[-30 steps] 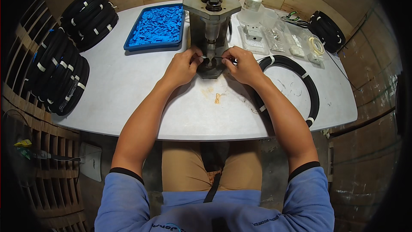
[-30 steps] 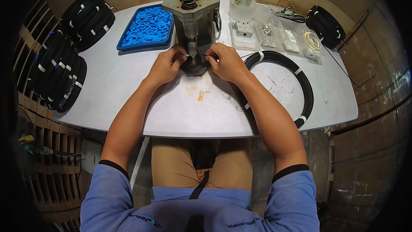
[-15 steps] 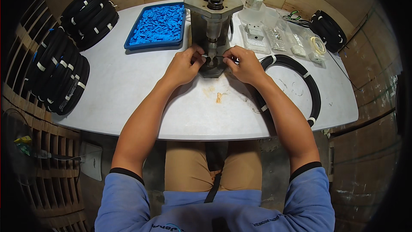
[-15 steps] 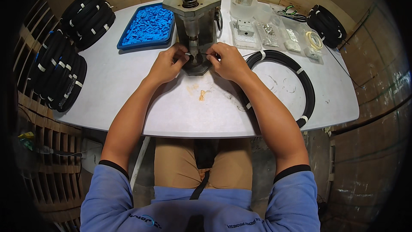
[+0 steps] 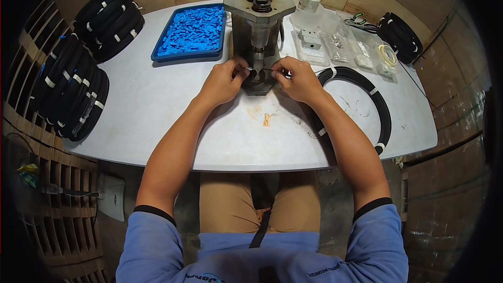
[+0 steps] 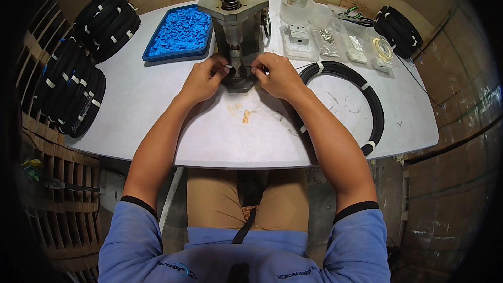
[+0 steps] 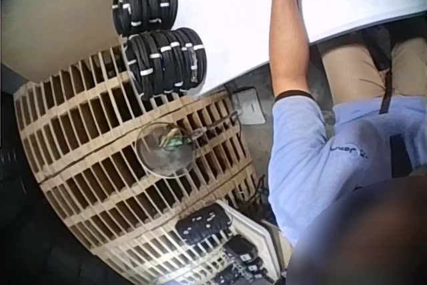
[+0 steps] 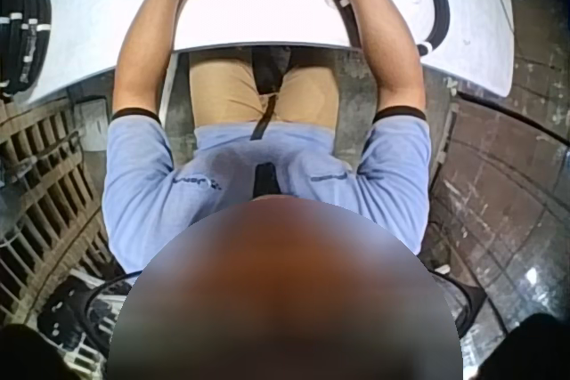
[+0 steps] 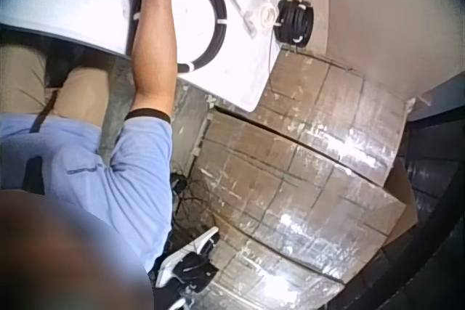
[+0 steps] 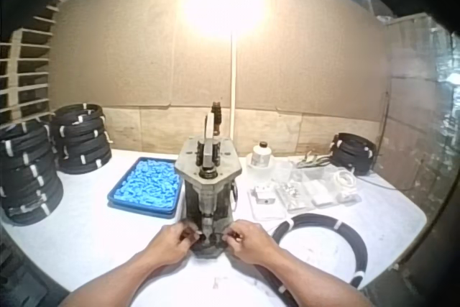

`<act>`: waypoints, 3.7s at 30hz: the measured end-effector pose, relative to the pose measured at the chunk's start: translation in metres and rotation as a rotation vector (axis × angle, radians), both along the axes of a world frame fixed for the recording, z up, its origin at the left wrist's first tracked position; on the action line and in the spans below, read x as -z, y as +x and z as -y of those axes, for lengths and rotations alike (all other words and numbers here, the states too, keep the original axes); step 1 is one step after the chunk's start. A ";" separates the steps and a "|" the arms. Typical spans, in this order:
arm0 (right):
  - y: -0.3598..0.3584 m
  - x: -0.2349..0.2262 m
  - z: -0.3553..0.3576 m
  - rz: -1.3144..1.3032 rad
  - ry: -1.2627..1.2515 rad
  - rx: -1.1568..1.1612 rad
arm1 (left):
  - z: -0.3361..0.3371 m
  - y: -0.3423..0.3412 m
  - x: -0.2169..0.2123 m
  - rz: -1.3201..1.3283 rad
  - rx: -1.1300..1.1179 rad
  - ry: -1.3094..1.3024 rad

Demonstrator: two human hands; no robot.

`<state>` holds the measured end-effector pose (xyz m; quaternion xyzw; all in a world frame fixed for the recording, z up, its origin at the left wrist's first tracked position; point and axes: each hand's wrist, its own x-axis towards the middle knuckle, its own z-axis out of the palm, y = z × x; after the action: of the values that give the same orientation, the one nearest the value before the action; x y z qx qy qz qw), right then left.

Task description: Winding and processing wire coils using a terminal crimping machine.

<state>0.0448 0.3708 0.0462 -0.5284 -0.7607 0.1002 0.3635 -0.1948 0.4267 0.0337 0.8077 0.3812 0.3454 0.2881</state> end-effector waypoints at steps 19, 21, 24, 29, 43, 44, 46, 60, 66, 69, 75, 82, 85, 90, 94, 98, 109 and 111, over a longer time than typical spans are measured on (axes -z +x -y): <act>0.001 0.002 -0.001 0.051 0.098 -0.024 | -0.003 -0.001 0.004 0.031 0.024 0.021; 0.001 0.003 -0.002 0.059 0.098 -0.020 | -0.002 0.000 0.003 0.032 0.025 0.011; 0.003 0.004 -0.002 0.068 0.101 -0.019 | -0.001 0.001 0.001 0.019 0.022 0.005; 0.000 0.001 0.000 0.058 0.087 -0.021 | -0.002 -0.001 0.002 0.006 0.018 -0.001; 0.001 0.002 0.000 0.067 0.062 -0.034 | -0.003 -0.001 0.004 0.046 0.035 0.003; 0.001 0.002 0.000 0.067 0.062 -0.034 | -0.002 -0.001 0.003 0.046 0.035 0.003; 0.002 0.002 0.000 0.067 0.049 -0.034 | 0.000 0.000 0.001 0.023 0.025 -0.001; 0.002 0.002 0.000 0.035 0.025 -0.039 | -0.001 0.000 0.000 0.007 0.018 -0.023; 0.001 0.001 0.001 0.031 0.037 -0.039 | 0.002 0.000 -0.001 0.037 0.016 0.014; 0.001 0.001 0.001 0.031 0.030 -0.039 | 0.002 0.000 -0.002 0.021 0.010 0.003; 0.001 0.002 0.000 0.030 0.042 -0.047 | -0.001 -0.001 0.002 0.030 0.019 -0.006; 0.002 0.001 0.001 0.047 0.026 -0.033 | -0.002 0.000 0.003 0.037 0.032 -0.009; 0.002 0.002 0.000 0.024 0.029 -0.045 | -0.002 -0.001 0.003 0.032 0.034 -0.017; 0.004 0.003 0.000 0.022 0.042 -0.057 | -0.001 0.000 0.002 0.030 0.030 -0.010; 0.002 0.000 0.002 0.040 0.015 -0.043 | 0.000 -0.001 0.000 0.003 0.020 -0.030; 0.002 0.000 0.001 0.034 0.023 -0.049 | 0.000 -0.001 0.000 0.003 0.019 -0.019; 0.003 0.000 0.001 0.041 0.033 -0.059 | 0.001 -0.001 -0.002 0.000 0.021 -0.025; 0.003 0.000 0.001 0.046 0.027 -0.054 | 0.001 -0.001 -0.002 0.002 0.019 -0.025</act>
<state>0.0473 0.3697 0.0459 -0.5047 -0.7842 0.0873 0.3502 -0.1962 0.4254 0.0358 0.8073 0.3774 0.3387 0.3019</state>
